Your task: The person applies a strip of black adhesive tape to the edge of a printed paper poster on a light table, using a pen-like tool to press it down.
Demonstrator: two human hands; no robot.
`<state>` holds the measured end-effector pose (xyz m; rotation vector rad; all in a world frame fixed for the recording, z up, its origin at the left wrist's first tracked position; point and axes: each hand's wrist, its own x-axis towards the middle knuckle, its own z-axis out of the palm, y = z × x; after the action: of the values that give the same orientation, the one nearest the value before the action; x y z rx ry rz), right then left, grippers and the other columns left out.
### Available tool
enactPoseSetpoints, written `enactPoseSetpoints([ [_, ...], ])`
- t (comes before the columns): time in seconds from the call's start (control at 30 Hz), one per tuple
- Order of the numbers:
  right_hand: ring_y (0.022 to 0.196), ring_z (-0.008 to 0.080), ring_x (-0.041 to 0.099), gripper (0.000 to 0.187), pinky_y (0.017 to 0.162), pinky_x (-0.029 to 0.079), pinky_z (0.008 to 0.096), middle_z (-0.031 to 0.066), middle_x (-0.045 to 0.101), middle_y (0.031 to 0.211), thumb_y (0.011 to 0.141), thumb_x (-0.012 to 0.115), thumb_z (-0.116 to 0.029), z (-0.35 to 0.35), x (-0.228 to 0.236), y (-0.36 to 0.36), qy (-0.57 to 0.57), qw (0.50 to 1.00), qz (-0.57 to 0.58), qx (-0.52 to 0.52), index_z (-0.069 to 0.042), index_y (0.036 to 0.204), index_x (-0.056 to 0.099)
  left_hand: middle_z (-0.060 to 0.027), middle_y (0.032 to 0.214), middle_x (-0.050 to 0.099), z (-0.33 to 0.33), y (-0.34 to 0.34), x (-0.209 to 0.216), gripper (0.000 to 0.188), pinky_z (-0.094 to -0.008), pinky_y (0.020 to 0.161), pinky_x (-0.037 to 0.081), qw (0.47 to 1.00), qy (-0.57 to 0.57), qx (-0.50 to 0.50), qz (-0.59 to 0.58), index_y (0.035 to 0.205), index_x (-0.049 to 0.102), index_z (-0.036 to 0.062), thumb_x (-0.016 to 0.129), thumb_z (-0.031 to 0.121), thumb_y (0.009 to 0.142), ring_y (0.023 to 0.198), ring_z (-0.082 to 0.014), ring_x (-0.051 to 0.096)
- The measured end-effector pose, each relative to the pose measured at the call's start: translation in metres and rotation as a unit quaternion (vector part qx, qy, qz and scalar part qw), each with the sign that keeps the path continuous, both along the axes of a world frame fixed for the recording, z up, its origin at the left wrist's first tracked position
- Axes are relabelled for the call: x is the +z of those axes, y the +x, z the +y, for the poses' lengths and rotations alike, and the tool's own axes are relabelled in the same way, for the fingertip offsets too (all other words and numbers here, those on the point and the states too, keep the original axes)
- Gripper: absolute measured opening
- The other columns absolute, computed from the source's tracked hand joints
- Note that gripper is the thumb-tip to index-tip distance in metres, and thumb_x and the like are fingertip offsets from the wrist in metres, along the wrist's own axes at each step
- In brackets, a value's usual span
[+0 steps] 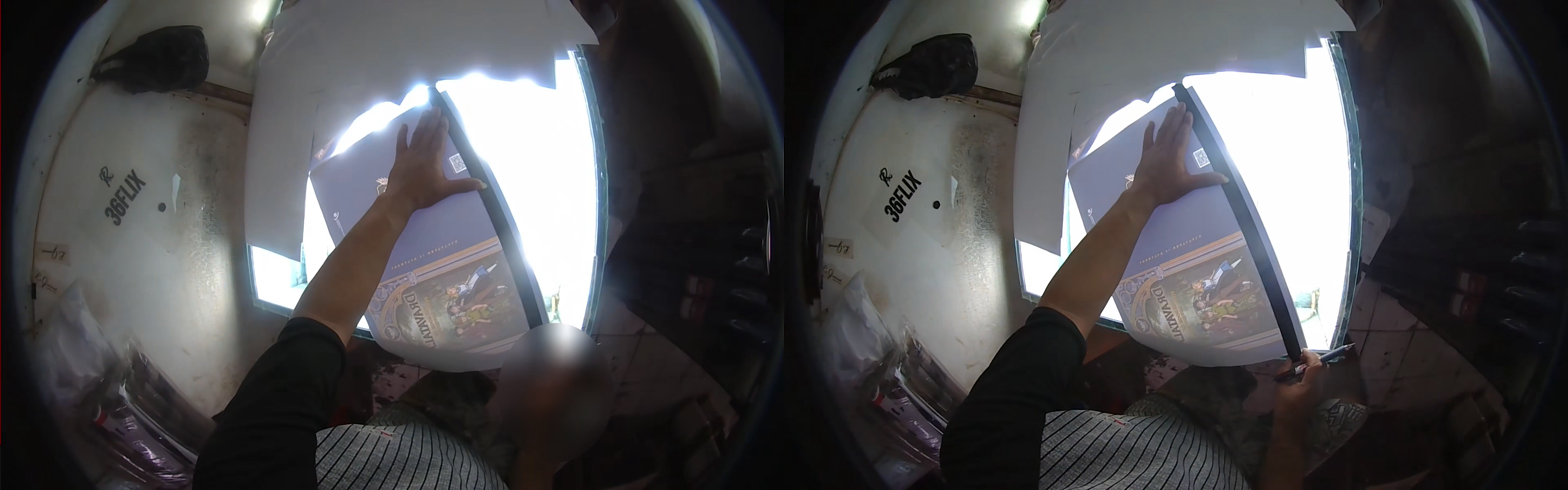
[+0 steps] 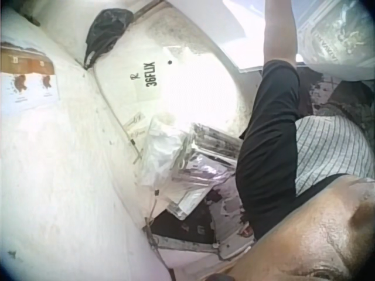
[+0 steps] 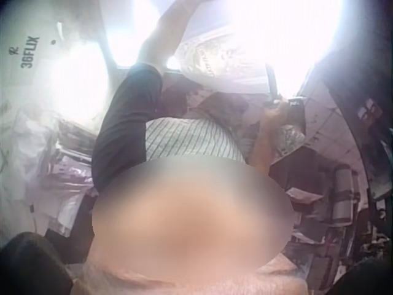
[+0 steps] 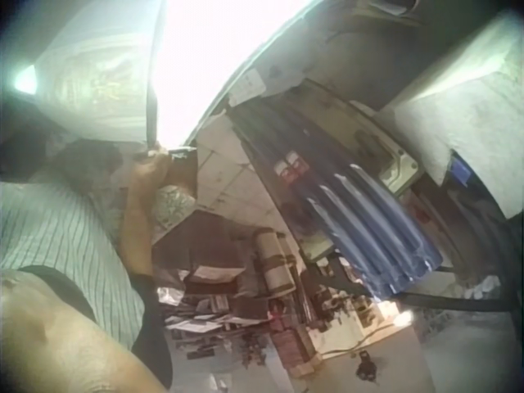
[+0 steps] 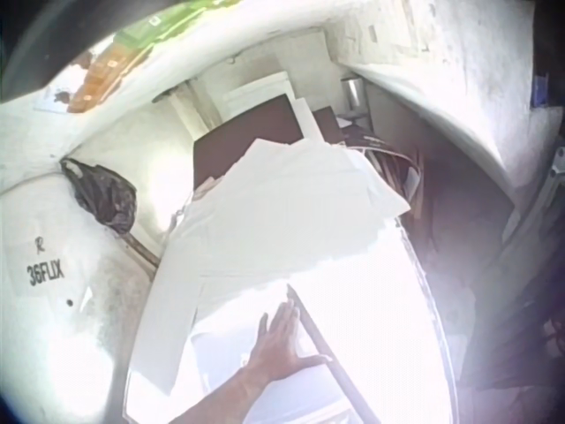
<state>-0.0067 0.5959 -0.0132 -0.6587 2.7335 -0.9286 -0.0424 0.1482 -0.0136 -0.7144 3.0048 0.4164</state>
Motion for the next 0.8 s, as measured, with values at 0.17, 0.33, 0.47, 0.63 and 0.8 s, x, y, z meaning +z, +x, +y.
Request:
enactPoseSetpoints([
  [0.17,0.084,0.0323,0.064,0.031,0.075,0.052,0.0407,0.0153,0.065,0.095,0.082,0.074,-0.008,-0.002,-0.003,0.001,-0.004,1.000,0.009,0.000,-0.003,0.109,0.061,-0.0256,0.164,0.015,-0.003,0.002,-0.003,0.138,-0.0532,0.124,0.002,1.000,-0.008,-0.001,0.002,0.155,0.022,-0.0055,0.065,0.088,0.063,0.155,-0.0329,0.009],
  [0.33,0.084,0.0343,0.064,0.031,0.074,0.052,0.0435,0.0158,0.064,0.095,0.082,0.075,-0.010,-0.002,0.000,0.001,0.003,1.000,0.003,0.002,-0.004,0.109,0.061,-0.0256,0.164,0.015,-0.002,0.001,0.001,0.138,-0.0536,0.124,0.002,1.000,-0.010,0.001,0.001,0.154,0.022,-0.0060,0.064,0.089,0.063,0.155,-0.0327,0.009],
  [0.47,0.087,0.0325,0.065,0.031,0.077,0.052,0.0399,0.0163,0.064,0.097,0.084,0.072,-0.008,0.000,0.004,0.000,0.008,1.000,0.013,0.004,-0.002,0.112,0.061,-0.0242,0.164,0.017,0.002,0.000,-0.008,0.137,-0.0552,0.124,0.003,1.000,-0.008,-0.006,0.016,0.155,0.023,-0.0038,0.067,0.087,0.063,0.155,-0.0330,0.011],
  [0.63,0.086,0.0366,0.064,0.026,0.077,0.053,0.0448,0.0180,0.065,0.096,0.088,0.066,-0.015,-0.008,0.008,-0.003,0.006,0.999,0.036,0.016,-0.004,0.112,0.062,-0.0245,0.157,0.032,-0.008,0.000,-0.025,0.123,-0.0591,0.116,0.022,0.991,0.000,-0.047,0.129,0.149,0.031,-0.0023,0.079,0.073,0.065,0.147,-0.0388,0.028],
  [0.8,0.092,0.0366,0.063,0.033,0.080,0.052,0.0450,0.0166,0.065,0.102,0.084,0.073,-0.012,-0.010,0.009,-0.002,-0.019,1.000,-0.018,-0.010,-0.004,0.113,0.061,-0.0222,0.160,0.029,-0.009,-0.001,-0.011,0.113,-0.0539,0.121,0.014,0.989,-0.075,-0.077,0.102,0.153,0.029,-0.0006,0.073,0.070,0.076,0.151,-0.0355,0.023],
])
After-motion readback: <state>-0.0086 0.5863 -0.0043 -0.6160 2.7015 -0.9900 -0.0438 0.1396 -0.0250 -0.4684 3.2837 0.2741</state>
